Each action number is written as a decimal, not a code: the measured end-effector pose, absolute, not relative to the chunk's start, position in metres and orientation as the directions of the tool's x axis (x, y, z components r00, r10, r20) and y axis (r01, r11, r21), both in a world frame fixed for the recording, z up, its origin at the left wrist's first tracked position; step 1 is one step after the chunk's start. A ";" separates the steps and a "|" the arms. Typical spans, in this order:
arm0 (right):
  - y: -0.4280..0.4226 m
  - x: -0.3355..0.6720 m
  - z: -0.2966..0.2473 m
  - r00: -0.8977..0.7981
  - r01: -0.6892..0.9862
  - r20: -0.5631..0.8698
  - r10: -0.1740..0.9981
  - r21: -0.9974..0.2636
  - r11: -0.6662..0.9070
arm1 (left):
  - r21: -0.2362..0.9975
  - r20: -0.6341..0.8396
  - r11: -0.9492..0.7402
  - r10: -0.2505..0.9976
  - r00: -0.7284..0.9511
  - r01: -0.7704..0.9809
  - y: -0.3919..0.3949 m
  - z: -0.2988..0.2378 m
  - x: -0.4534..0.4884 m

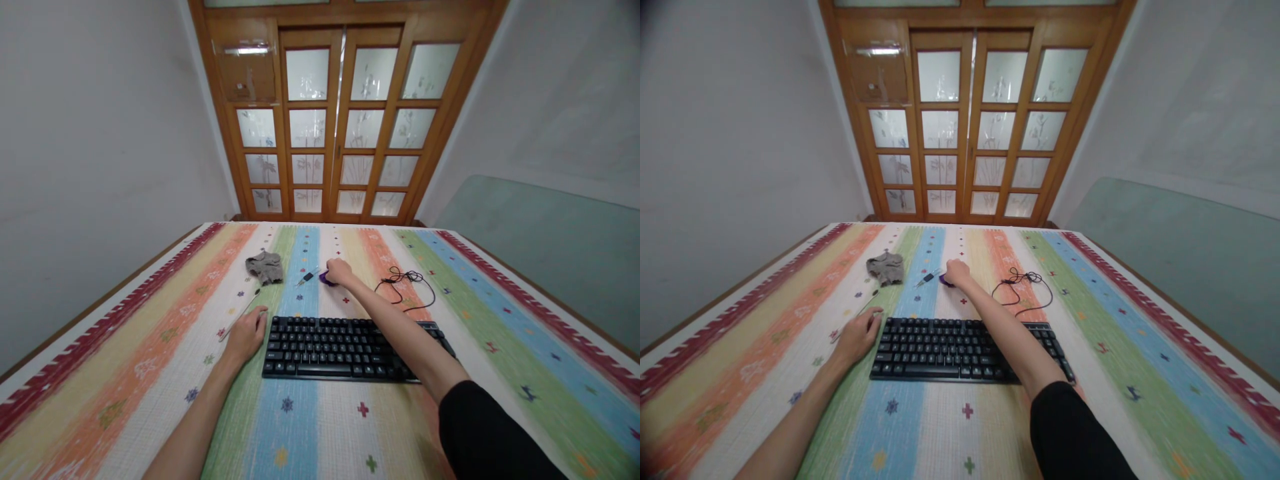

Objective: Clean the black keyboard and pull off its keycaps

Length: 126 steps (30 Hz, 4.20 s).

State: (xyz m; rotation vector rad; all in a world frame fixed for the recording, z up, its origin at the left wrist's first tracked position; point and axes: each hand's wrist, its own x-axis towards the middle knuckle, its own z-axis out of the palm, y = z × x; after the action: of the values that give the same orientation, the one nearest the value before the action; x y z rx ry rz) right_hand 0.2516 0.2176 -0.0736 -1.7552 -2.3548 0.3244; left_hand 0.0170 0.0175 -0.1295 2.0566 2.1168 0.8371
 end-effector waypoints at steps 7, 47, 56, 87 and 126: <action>0.234 0.232 -0.057 -0.356 0.820 -0.036 0.934 -0.490 0.294 | 0.430 0.316 -0.051 0.944 -0.098 0.902 0.018 -0.131 0.017; 0.198 0.256 -0.093 -0.548 0.789 0.087 0.832 -0.275 0.549 | 0.508 0.320 -0.055 0.939 -0.129 0.860 0.019 -0.131 0.015; 0.157 0.256 -0.073 -0.719 0.563 0.233 0.655 -0.359 0.745 | 0.460 0.566 -0.219 0.819 -0.094 0.860 0.015 -0.119 0.022; 0.089 0.230 -0.035 -0.898 0.253 0.234 0.373 -0.419 0.872 | 0.516 0.753 -0.450 0.643 -0.136 0.729 -0.002 -0.094 0.043; 0.213 0.449 -0.088 0.024 1.000 -0.032 0.999 -0.016 -0.024 | 0.456 0.253 -0.475 0.880 0.402 0.753 -0.005 -0.109 0.031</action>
State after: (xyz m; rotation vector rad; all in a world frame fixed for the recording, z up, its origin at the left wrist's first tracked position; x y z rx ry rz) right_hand 0.4491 0.2131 -0.0876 -2.2556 -2.2019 0.0540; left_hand 0.0311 -0.0053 -0.1085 2.3929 1.4306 0.6784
